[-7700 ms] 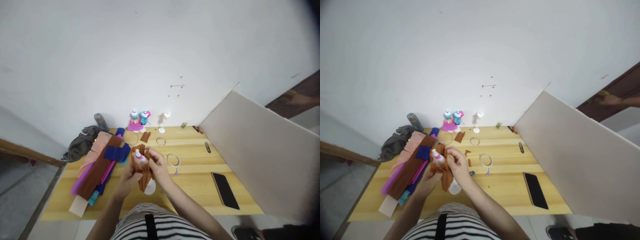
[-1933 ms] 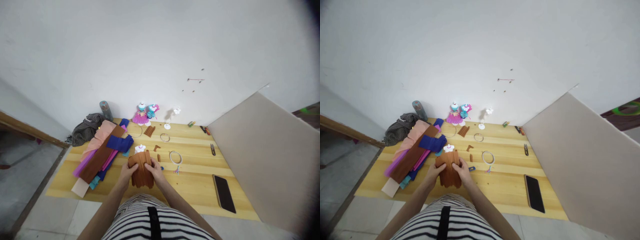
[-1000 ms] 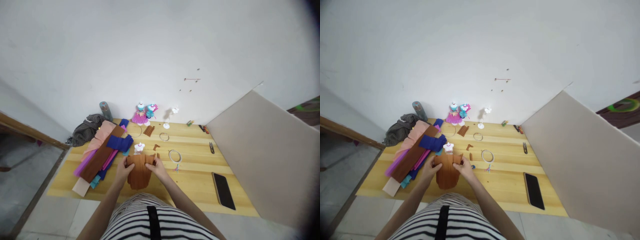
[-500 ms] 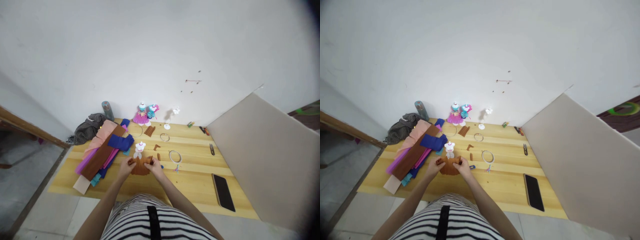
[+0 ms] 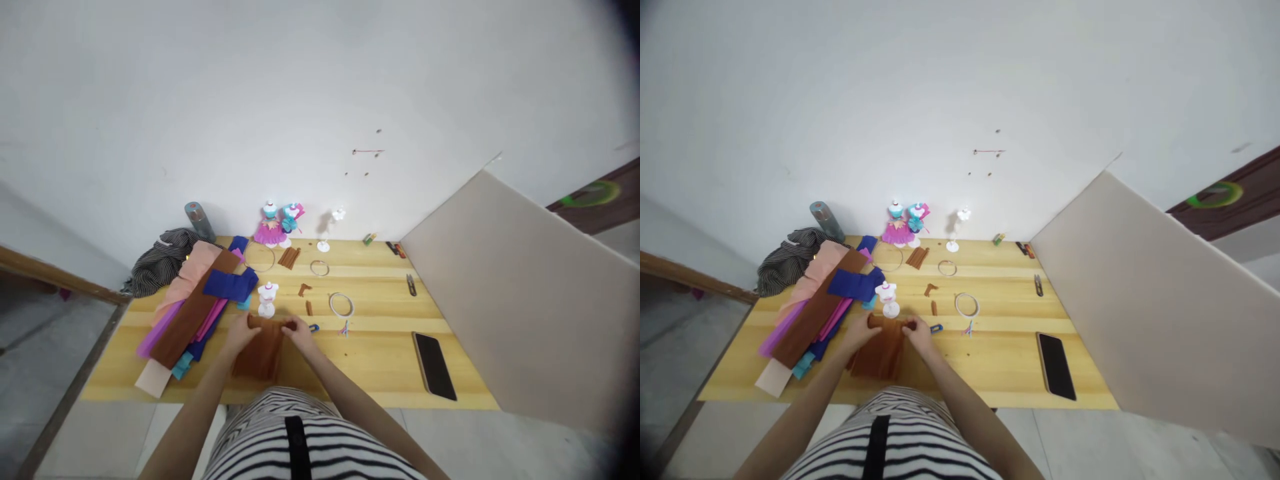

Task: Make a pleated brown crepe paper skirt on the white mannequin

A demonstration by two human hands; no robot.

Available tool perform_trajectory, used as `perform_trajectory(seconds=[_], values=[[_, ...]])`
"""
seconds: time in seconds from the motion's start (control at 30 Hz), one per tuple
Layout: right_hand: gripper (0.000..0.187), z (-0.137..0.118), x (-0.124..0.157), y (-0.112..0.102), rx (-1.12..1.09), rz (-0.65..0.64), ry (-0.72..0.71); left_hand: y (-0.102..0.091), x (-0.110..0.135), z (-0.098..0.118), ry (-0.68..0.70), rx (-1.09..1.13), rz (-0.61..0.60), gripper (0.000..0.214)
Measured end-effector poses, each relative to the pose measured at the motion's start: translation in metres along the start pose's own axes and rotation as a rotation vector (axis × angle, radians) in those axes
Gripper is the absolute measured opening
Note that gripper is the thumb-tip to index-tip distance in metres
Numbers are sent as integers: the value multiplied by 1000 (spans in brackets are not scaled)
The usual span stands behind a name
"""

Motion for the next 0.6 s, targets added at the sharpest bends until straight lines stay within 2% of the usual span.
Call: perform_trajectory(seconds=[0.07, 0.17, 0.33, 0.4, 0.5, 0.6], values=[[22, -7, -8, -2, 17, 46, -35, 0, -6, 10, 39, 29, 62, 60], [29, -22, -19, 1, 11, 60, -83, 1, -19, 31, 129, 98, 112, 63], [26, -59, -17, 5, -28, 42, -159, -2, -33, 67, 184, 209, 86, 28], [25, -83, -7, 0, -46, 55, -204, -14, -27, 86, 195, 243, 81, 24], [27, -136, 15, -15, -73, 81, -303, -39, -3, 124, 247, 285, 54, 23], [19, -198, 39, -32, -97, 196, -521, -61, 30, 167, 324, 396, -7, 23]])
Point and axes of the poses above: each hand's wrist, its own x-axis away from the middle knuckle, its own y-axis out of the palm, z = x × y, the point moved 1 cm from there along -x, towards the middle knuckle, and after that the axes turned 3 degrees about -y, right-handed, at the moved point
